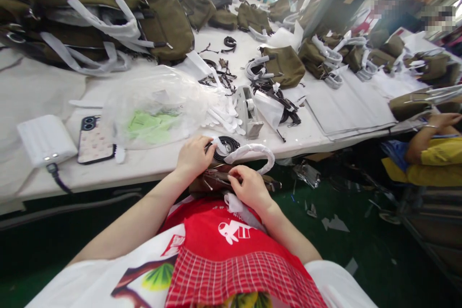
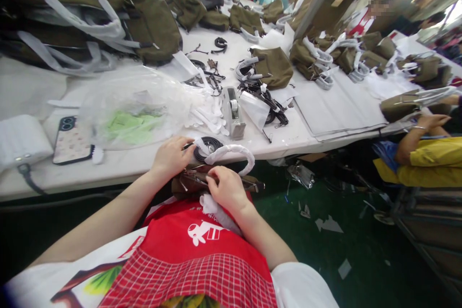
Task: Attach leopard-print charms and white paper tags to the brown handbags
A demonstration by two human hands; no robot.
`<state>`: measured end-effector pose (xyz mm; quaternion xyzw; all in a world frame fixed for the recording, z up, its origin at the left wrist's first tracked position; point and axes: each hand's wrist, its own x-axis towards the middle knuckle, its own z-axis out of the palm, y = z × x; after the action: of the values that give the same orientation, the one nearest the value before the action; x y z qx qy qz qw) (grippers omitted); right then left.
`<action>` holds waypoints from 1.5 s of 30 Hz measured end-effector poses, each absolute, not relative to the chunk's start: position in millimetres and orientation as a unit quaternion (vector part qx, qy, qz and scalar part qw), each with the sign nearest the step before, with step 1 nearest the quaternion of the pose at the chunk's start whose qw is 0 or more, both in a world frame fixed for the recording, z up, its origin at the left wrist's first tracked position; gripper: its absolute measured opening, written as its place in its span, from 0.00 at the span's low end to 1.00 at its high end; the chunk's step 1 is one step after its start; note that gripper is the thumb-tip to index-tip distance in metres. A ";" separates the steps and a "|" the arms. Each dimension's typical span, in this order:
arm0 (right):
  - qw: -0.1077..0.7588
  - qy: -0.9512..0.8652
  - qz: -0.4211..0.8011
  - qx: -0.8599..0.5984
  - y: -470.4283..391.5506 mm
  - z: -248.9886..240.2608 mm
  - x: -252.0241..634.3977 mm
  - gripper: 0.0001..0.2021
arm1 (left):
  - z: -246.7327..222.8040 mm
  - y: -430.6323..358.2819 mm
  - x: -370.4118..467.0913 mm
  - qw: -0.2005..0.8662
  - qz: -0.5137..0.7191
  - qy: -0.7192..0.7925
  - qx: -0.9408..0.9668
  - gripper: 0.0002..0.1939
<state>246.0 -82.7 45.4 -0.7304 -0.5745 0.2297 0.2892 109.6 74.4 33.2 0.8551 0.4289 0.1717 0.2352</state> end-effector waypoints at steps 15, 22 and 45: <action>0.122 -0.692 0.214 -0.678 -123.3 28.8 282.3 0.07 | 87.7 104.7 83.1 0.293 0.207 0.406 0.841 0.12; 0.081 -0.787 0.167 -0.588 -86.1 104.5 232.1 0.08 | 178.7 70.8 21.4 0.355 0.108 0.271 0.888 0.11; -0.053 -0.836 0.193 -0.511 -53.5 91.8 171.9 0.11 | 94.9 55.8 13.7 0.159 -0.126 0.504 0.839 0.16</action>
<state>171.9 -53.5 91.8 -0.5107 -0.8361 0.1930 -0.0533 13.7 55.8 94.9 0.8393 0.5045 -0.1257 0.1590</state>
